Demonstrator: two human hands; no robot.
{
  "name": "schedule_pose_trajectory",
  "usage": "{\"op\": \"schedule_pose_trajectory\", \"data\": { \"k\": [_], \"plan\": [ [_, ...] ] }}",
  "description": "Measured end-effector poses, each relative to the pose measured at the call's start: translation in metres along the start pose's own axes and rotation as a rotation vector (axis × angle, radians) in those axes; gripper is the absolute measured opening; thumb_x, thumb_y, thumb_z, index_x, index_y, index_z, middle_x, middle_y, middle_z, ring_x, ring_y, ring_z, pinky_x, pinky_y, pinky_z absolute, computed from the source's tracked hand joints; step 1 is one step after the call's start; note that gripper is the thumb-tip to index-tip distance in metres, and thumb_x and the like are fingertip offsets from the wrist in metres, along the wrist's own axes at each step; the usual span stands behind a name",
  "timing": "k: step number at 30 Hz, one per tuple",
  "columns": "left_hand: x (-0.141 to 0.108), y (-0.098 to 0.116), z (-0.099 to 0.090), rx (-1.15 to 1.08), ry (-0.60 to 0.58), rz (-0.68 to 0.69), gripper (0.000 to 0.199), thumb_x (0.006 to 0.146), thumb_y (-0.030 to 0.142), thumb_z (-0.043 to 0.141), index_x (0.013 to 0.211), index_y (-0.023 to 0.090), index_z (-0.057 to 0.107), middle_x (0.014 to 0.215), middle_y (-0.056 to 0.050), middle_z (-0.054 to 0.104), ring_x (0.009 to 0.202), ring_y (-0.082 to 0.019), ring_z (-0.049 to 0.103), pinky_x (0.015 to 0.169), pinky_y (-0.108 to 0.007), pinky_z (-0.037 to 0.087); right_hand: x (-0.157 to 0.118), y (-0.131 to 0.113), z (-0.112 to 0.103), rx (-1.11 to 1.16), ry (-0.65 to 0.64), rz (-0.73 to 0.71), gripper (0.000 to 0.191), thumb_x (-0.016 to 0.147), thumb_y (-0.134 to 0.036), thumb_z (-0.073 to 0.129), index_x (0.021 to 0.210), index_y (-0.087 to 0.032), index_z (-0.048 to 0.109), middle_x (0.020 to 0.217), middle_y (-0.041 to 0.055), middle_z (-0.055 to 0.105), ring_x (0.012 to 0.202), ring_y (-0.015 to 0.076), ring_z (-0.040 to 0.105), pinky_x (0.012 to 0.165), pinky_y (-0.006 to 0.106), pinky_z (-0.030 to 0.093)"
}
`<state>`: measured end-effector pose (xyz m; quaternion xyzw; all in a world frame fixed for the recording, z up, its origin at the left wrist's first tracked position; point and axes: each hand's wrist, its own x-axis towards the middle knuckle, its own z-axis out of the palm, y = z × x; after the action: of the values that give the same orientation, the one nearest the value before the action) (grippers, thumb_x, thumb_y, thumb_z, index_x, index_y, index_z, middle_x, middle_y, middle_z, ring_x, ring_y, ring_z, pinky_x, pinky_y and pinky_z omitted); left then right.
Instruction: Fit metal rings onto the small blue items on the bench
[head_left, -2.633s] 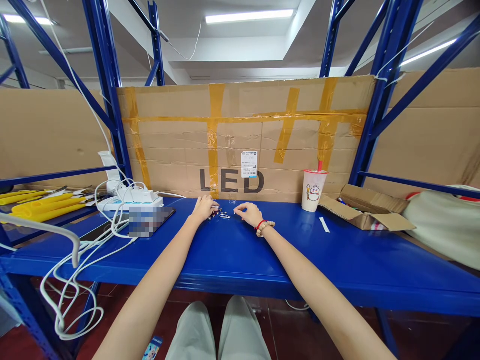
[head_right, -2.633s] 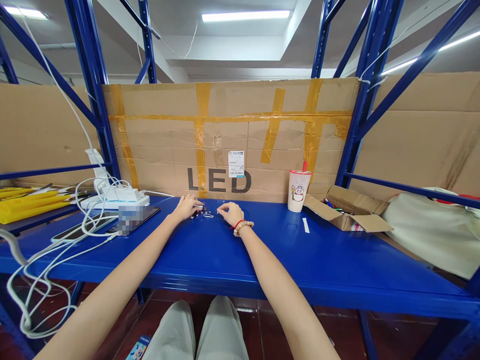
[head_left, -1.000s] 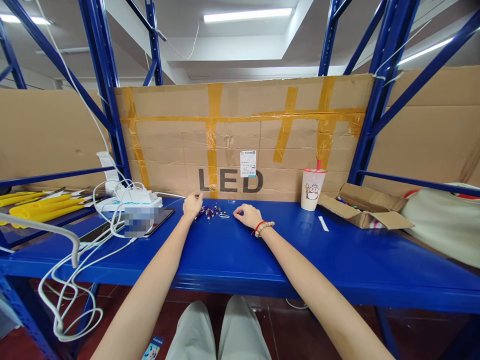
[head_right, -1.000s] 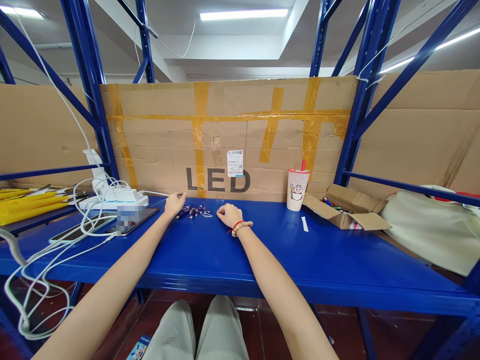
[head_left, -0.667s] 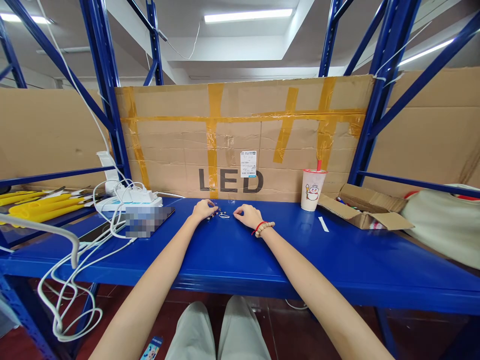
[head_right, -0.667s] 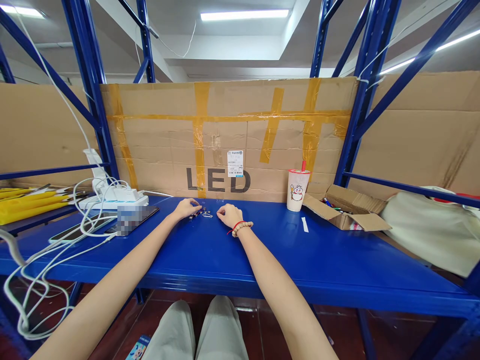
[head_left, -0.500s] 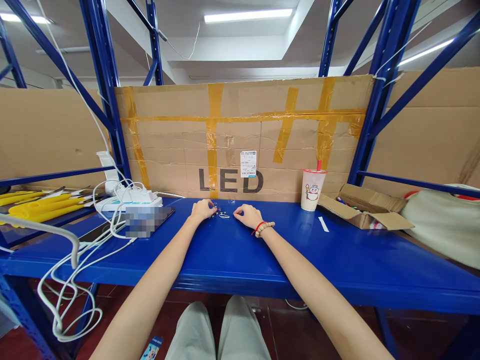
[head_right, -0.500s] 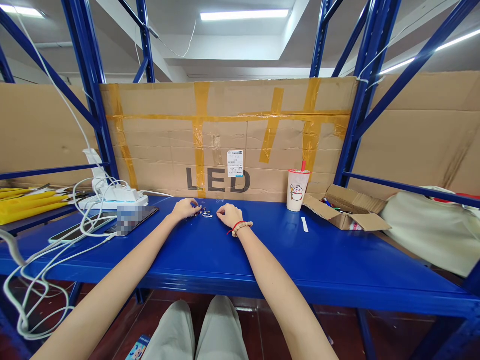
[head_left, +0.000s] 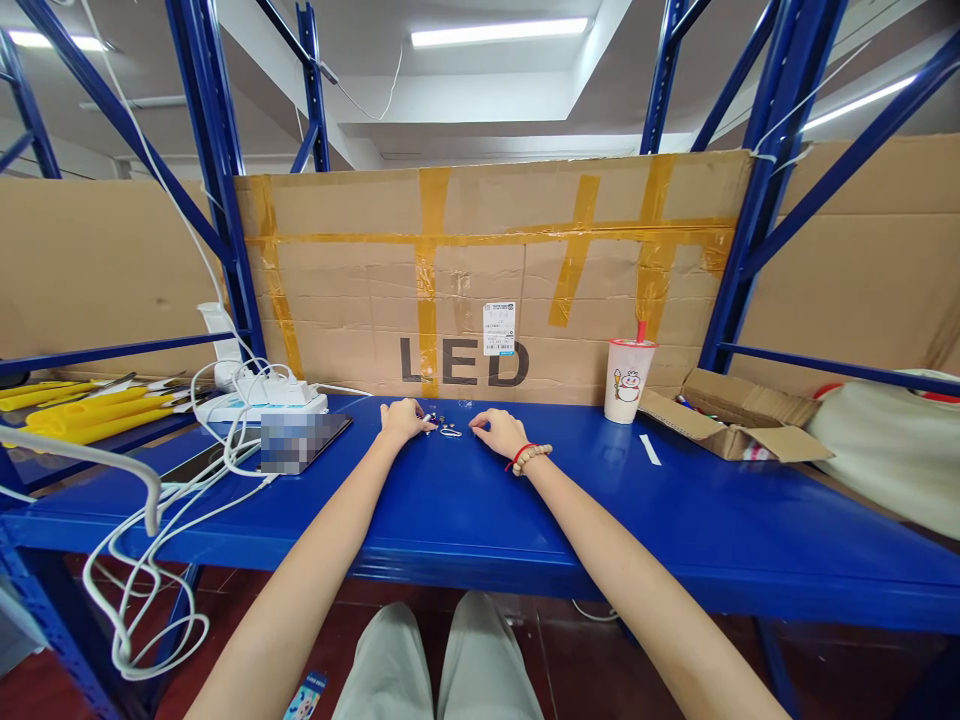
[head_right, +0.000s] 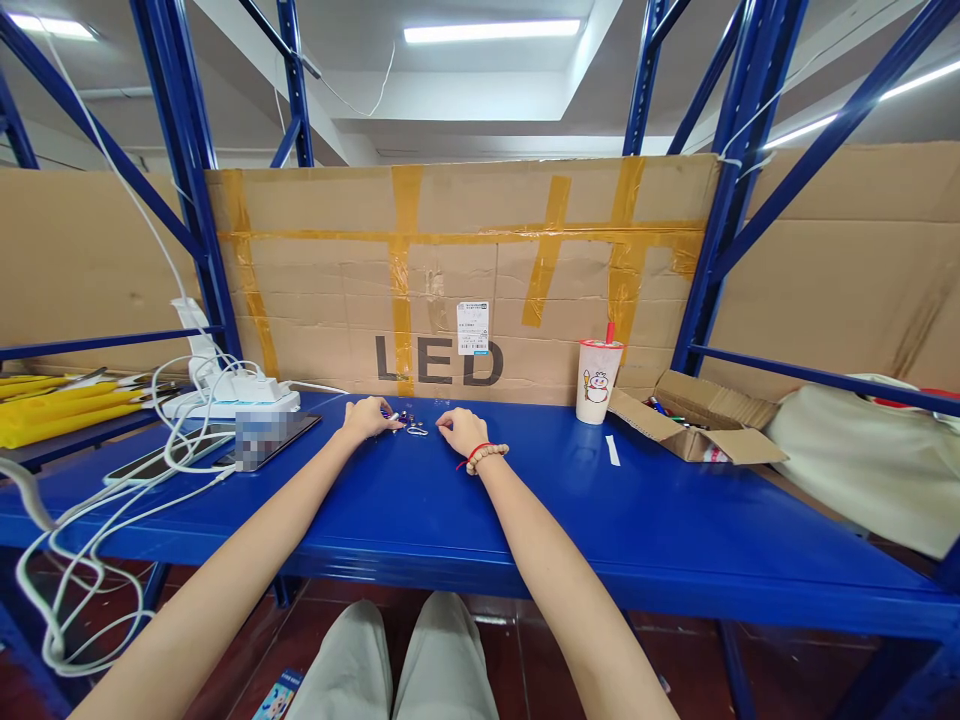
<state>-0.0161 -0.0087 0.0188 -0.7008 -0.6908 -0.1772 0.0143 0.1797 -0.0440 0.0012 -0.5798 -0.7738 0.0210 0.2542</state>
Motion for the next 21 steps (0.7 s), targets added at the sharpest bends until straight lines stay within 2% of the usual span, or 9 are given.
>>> {"op": "schedule_pose_trajectory", "data": {
  "k": [7,14,18,21],
  "plan": [
    [-0.0025,0.0029,-0.0032,0.022,0.041,-0.016,0.020,0.073,0.033,0.058,0.087,0.022,0.068,0.098,-0.008,0.066,0.103,-0.027,0.054,0.089,-0.039,0.035,0.0023,0.0037,0.0035,0.005,-0.001,-0.025,0.023,0.081,-0.019,0.049,0.094,-0.026,0.067,0.105,-0.0019,0.061,0.091,0.0140,0.057,0.077,0.025,0.044],
    [-0.0051,0.0064,-0.0027,0.041,0.042,-0.045,0.022,0.068,0.025,0.059,0.088,0.022,0.068,0.098,-0.008,0.066,0.104,-0.027,0.053,0.087,-0.037,0.036,0.0053,0.0068,0.0078,0.000,-0.008,-0.026,0.027,0.081,-0.014,0.045,0.095,-0.023,0.067,0.107,0.0024,0.059,0.092,0.0148,0.056,0.076,0.025,0.044],
    [-0.0052,0.0070,-0.0029,0.052,0.013,-0.051,0.020,0.068,0.022,0.060,0.086,0.022,0.068,0.098,-0.007,0.066,0.103,-0.026,0.054,0.088,-0.037,0.035,0.0050,0.0058,0.0074,-0.001,-0.005,-0.069,0.029,0.082,-0.015,0.045,0.104,-0.021,0.063,0.112,0.0039,0.056,0.101,0.0151,0.053,0.081,0.025,0.043],
    [-0.0055,0.0081,-0.0037,0.060,-0.001,-0.047,0.025,0.066,0.022,0.062,0.091,0.022,0.067,0.100,-0.008,0.066,0.104,-0.027,0.053,0.089,-0.037,0.035,0.0042,0.0014,0.0070,-0.007,0.000,-0.132,0.034,0.085,-0.023,0.044,0.117,-0.021,0.055,0.121,0.0058,0.052,0.113,0.0174,0.045,0.091,0.031,0.037]
  ]
}}
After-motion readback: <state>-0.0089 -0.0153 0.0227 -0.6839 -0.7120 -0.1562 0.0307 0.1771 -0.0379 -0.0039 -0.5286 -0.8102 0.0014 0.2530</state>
